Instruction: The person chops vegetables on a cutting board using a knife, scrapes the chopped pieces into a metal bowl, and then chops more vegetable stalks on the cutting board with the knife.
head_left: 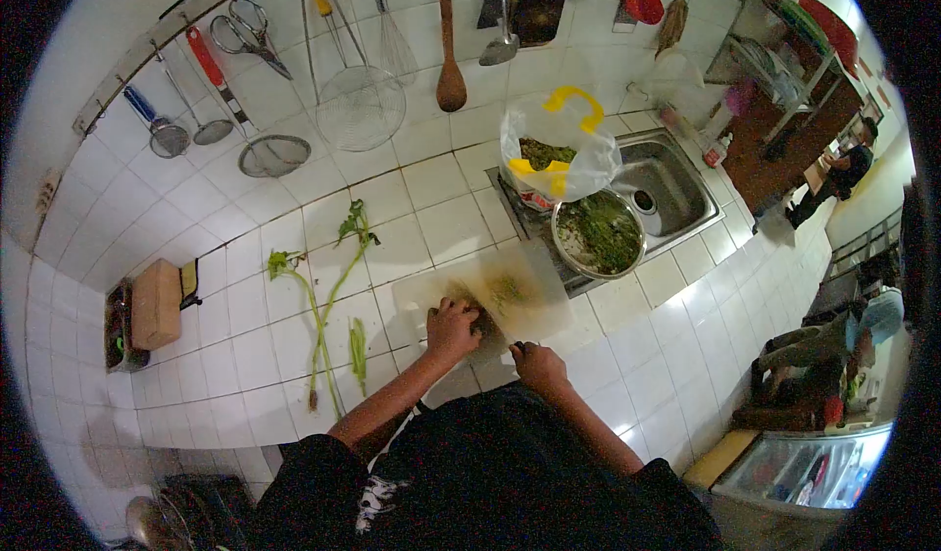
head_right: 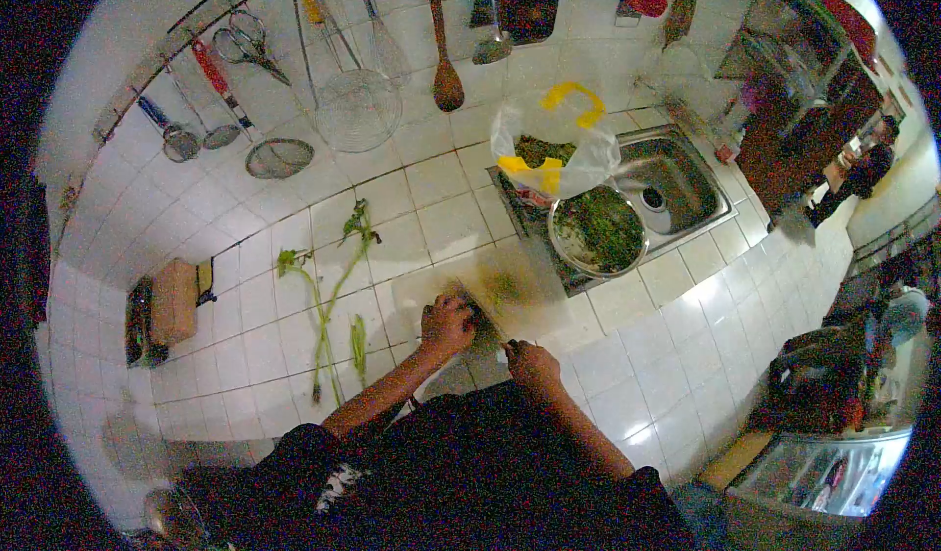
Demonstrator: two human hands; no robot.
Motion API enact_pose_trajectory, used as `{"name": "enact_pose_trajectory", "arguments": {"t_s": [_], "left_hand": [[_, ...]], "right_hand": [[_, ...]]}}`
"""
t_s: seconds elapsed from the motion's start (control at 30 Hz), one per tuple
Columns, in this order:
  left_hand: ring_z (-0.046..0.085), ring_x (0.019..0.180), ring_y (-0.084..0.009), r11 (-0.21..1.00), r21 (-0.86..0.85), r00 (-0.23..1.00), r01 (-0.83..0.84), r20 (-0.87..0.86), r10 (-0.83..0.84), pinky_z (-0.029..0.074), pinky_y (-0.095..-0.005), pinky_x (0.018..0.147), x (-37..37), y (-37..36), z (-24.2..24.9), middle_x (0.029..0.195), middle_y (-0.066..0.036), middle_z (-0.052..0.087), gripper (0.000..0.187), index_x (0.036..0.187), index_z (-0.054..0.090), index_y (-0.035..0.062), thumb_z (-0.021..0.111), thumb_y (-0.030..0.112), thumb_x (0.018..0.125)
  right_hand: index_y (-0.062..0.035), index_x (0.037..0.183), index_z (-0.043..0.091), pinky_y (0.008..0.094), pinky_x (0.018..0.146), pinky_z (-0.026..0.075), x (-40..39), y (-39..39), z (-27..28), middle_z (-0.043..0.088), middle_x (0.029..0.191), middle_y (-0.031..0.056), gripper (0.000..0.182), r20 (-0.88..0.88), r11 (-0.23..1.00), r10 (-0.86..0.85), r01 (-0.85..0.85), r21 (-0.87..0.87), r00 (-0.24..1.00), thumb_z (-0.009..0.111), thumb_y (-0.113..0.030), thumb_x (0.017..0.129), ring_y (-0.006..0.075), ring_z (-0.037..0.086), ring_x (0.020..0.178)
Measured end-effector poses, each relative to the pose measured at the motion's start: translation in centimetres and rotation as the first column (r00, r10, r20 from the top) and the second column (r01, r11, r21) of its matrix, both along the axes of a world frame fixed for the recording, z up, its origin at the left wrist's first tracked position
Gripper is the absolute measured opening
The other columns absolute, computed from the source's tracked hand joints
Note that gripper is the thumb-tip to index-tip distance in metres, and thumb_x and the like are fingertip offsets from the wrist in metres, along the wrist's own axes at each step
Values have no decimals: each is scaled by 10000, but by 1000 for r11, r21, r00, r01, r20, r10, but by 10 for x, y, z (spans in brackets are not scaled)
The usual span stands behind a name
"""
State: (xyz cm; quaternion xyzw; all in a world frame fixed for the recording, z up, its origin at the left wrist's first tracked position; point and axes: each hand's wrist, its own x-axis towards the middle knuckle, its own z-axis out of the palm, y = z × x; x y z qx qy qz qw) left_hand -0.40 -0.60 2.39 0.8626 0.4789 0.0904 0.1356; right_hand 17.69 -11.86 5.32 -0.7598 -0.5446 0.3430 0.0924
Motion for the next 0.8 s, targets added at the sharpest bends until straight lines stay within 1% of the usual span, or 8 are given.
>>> {"name": "enact_pose_trajectory", "arguments": {"t_s": [0.07,0.2,0.33,0.43,0.5,0.63,0.7,0.8], "left_hand": [[474,1141,-268,1000,6,1000,-3,-3,4,408,-506,891,-1,-2,1,1110,-32,593,373,1040,714,155,730,299,697],[488,1138,-292,1000,8,999,-2,42,2,422,-517,907,-2,-5,-1,1143,-46,572,340,1007,721,173,713,327,704],[470,1168,-302,999,-31,1000,-27,13,27,415,-512,922,0,-8,-4,1177,-51,569,355,1019,721,173,712,329,700],[450,1202,-318,998,28,998,-55,12,54,409,-513,926,1,-9,-4,1215,-54,571,377,1026,720,164,706,337,692],[467,1174,-294,998,35,999,-49,21,48,405,-511,900,1,-9,-3,1152,-56,582,413,1052,713,132,733,297,673],[460,1180,-300,999,12,999,-37,30,36,395,-519,910,-1,-8,-9,1170,-64,572,444,1091,697,141,729,289,673],[454,1178,-310,999,25,997,-21,68,20,385,-527,919,-1,-9,-10,1197,-67,556,485,1147,665,154,725,281,682],[455,1168,-315,998,62,999,-9,46,6,380,-529,919,1,-10,-9,1209,-75,542,526,1204,626,167,720,288,700]], "right_hand": [[-24,986,655,522,800,497,3,-1,5,672,890,243,527,72,998,-1,6,-59,997,399,-484,974,428,640,891],[-18,972,647,527,778,497,8,-12,10,668,875,250,531,79,996,-27,33,-80,997,408,-492,968,426,643,877],[-22,962,642,525,775,494,9,-22,8,669,895,245,532,83,995,-86,90,-40,993,419,-506,962,425,641,890],[-28,967,641,516,784,494,6,-22,13,671,906,239,530,74,993,-98,102,-63,992,422,-511,959,424,639,902],[-31,969,640,513,790,493,7,-21,13,672,911,236,528,69,991,-102,107,-79,992,423,-512,959,422,638,910],[-34,987,642,506,805,493,7,-21,15,670,935,239,525,79,989,-81,90,-117,994,420,-508,962,417,636,935],[-33,992,643,505,811,492,8,-21,16,670,942,240,524,76,989,-86,95,-115,993,418,-505,963,416,635,942],[-31,1001,644,506,822,490,10,-20,18,670,951,242,526,72,983,-84,94,-158,994,414,-502,965,419,633,947]]}}
